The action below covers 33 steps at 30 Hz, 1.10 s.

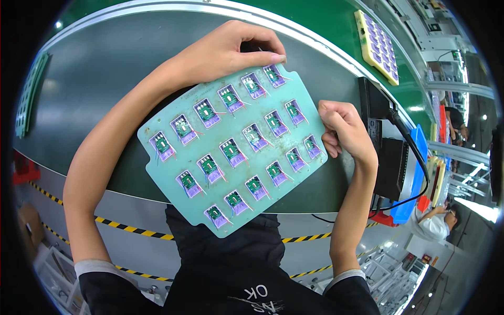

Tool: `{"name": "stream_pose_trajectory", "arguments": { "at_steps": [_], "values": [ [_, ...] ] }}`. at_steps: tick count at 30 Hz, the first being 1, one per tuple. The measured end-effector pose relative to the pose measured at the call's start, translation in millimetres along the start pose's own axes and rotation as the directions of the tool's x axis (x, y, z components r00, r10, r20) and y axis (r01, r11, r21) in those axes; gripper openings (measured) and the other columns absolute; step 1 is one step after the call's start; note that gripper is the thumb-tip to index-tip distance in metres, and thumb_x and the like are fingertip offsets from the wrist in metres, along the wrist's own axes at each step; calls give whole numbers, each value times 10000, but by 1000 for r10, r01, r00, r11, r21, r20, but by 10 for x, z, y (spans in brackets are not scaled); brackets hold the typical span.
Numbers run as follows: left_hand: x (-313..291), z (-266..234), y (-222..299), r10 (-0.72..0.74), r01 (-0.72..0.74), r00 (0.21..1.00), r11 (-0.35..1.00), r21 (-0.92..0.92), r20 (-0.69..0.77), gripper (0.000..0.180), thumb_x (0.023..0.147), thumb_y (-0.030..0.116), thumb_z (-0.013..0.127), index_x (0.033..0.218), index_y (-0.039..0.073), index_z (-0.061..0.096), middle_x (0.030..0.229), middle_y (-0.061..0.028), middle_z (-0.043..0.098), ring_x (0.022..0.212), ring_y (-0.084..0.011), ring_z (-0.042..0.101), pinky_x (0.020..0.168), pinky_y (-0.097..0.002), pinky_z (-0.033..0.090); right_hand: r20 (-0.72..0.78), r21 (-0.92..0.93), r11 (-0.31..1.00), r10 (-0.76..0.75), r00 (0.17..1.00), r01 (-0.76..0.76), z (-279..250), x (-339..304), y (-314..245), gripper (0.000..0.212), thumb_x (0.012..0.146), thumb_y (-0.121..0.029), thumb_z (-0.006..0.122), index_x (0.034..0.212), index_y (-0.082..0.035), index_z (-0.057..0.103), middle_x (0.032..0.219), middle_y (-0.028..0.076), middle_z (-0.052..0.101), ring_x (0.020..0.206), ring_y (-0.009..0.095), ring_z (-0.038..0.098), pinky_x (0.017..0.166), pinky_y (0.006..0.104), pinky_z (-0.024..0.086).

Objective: Soldering electronic components onto small PCB boards in an assembly line.

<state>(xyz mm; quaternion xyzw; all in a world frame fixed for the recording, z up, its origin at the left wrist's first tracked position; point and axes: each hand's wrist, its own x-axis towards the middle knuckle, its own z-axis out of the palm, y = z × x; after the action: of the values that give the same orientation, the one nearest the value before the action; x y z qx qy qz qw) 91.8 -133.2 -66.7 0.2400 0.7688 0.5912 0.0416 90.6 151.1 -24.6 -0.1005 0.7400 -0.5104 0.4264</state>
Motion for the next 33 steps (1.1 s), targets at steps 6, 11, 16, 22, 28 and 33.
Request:
{"name": "stream_pose_trajectory", "arguments": {
  "at_steps": [6, 11, 16, 22, 28, 33],
  "values": [
    [8, -4, -21, 26, -26, 1000, 1000, 11, -2, 219, 967, 203, 623, 1017, -4, 673, 858, -23, 668, 805, -75, 600, 732, -237, 478, -36, -13, 1000, -17, 999, 17, 5, 3, -1, 297, 960, -140, 441, 678, -75, 373, 554, -43, 283, 371, 59, 332, 321, 238, 290],
    [-2, 3, -22, 45, -45, 999, 999, 23, -17, 224, 967, 206, 625, 1016, -7, 674, 864, -30, 668, 807, -79, 601, 732, -237, 478, -28, -22, 999, -29, 999, 28, -3, 20, 8, 282, 947, -123, 430, 676, -72, 375, 556, -40, 287, 372, 63, 331, 322, 238, 288],
    [24, -4, -36, 62, -61, 998, 997, 54, -21, 227, 971, 214, 620, 1008, -1, 683, 879, -33, 664, 810, -78, 595, 723, -242, 472, -41, -4, 1000, -31, 999, 31, -30, 25, 13, 308, 971, -146, 451, 677, -74, 398, 510, -31, 328, 354, 59, 348, 335, 233, 292],
    [22, -19, -58, 149, -143, 987, 985, 96, -55, 236, 937, 225, 649, 984, -2, 692, 829, -45, 652, 762, -111, 591, 697, -267, 479, -28, 34, 998, -49, 998, 50, -66, 50, 46, 305, 976, -155, 459, 688, -66, 410, 539, -21, 364, 357, 63, 343, 335, 240, 283],
    [22, -6, -111, 187, -180, 980, 979, 95, -69, 258, 947, 246, 638, 971, -6, 690, 839, -58, 658, 772, -123, 594, 709, -280, 478, -358, -160, 931, -363, 860, 327, 102, -201, 215, 325, 1037, -186, 482, 744, -48, 476, 572, 21, 459, 480, 105, 499, 451, 243, 375],
    [80, 19, -42, 166, -160, 985, 983, 95, -56, 279, 963, 270, 615, 964, 1, 688, 843, -60, 663, 785, -139, 609, 758, -291, 488, -791, -362, 813, -527, 311, 457, -80, -864, 639, 266, 1049, -234, 493, 900, -15, 514, 597, 47, 487, 448, 121, 493, 413, 235, 414]
  ]
}}
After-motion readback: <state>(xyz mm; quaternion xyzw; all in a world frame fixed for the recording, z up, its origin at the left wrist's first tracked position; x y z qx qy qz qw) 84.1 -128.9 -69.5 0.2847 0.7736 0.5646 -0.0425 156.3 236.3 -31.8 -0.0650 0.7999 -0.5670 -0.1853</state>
